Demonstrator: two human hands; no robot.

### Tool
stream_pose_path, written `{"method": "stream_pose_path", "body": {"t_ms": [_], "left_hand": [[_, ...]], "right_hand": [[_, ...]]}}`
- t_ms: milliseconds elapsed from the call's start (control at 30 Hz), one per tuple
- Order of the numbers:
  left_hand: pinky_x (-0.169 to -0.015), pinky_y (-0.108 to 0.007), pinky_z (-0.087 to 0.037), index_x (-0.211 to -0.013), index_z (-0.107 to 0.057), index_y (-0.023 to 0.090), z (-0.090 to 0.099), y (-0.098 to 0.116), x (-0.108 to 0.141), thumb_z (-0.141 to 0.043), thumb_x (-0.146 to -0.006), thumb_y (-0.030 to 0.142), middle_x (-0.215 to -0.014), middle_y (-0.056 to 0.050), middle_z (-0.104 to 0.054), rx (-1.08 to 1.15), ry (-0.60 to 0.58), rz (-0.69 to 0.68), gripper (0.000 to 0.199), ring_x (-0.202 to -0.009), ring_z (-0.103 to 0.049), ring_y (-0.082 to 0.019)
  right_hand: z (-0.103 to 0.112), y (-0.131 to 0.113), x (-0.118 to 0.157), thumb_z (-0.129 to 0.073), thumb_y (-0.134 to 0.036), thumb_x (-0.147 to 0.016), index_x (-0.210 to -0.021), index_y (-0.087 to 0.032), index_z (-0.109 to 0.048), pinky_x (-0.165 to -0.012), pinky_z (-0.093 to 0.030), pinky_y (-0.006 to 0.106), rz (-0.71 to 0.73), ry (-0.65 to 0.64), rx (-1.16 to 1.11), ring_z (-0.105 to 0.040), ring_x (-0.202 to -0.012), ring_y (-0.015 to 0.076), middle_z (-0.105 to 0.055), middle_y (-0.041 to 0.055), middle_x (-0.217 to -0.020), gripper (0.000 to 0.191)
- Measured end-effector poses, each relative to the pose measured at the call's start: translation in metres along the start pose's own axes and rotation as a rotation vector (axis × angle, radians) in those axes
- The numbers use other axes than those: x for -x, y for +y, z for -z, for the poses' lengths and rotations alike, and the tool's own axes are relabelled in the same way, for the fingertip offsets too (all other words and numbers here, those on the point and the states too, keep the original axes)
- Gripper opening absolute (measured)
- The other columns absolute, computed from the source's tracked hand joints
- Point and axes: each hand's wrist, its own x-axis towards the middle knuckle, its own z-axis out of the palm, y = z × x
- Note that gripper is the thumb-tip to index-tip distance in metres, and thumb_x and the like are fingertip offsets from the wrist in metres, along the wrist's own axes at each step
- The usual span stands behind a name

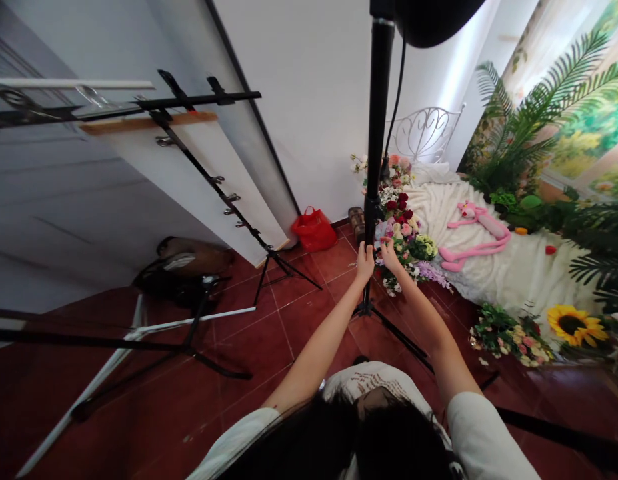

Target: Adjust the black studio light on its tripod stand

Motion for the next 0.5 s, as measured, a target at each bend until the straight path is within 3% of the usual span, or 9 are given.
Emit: {"method": "stream_pose_path", "body": {"t_ms": [133,267,500], "left_hand": [[-0.094,-0.033,-0.050,-0.099,-0.061,0.018,0.001,0.001,0.000,-0.039,-0.094,0.060,-0.098,-0.010,-0.068,0.004,0.005,-0.012,0.048,-0.100,-0.066,-0.020],[-0.094,-0.033,-0.051,-0.099,-0.061,0.018,0.002,0.002,0.001,-0.037,-0.095,0.060,-0.099,-0.010,-0.068,0.013,-0.005,-0.046,0.048,-0.098,-0.066,-0.019],[-0.096,-0.031,-0.049,-0.096,-0.062,0.018,0.000,-0.001,0.000,-0.038,-0.093,0.062,-0.099,-0.011,-0.069,0.008,0.016,-0.023,0.050,-0.105,-0.065,-0.020]], "right_hand": [[0.004,-0.001,-0.002,-0.043,-0.030,-0.097,-0.101,-0.012,-0.058,-0.065,-0.047,0.023,-0.104,-0.014,0.008,-0.054,-0.067,0.0140,-0.061,0.0045,-0.071,0.024],[0.011,-0.001,-0.008,-0.049,-0.037,-0.096,-0.084,-0.012,-0.061,-0.060,-0.045,0.022,-0.175,-0.041,0.030,-0.054,-0.063,0.0143,-0.056,0.0034,-0.059,0.031],[0.010,-0.002,-0.010,-0.051,-0.039,-0.093,-0.084,-0.013,-0.063,-0.058,-0.044,0.022,-0.180,-0.062,0.046,-0.053,-0.062,0.0139,-0.059,0.0033,-0.062,0.030]]}}
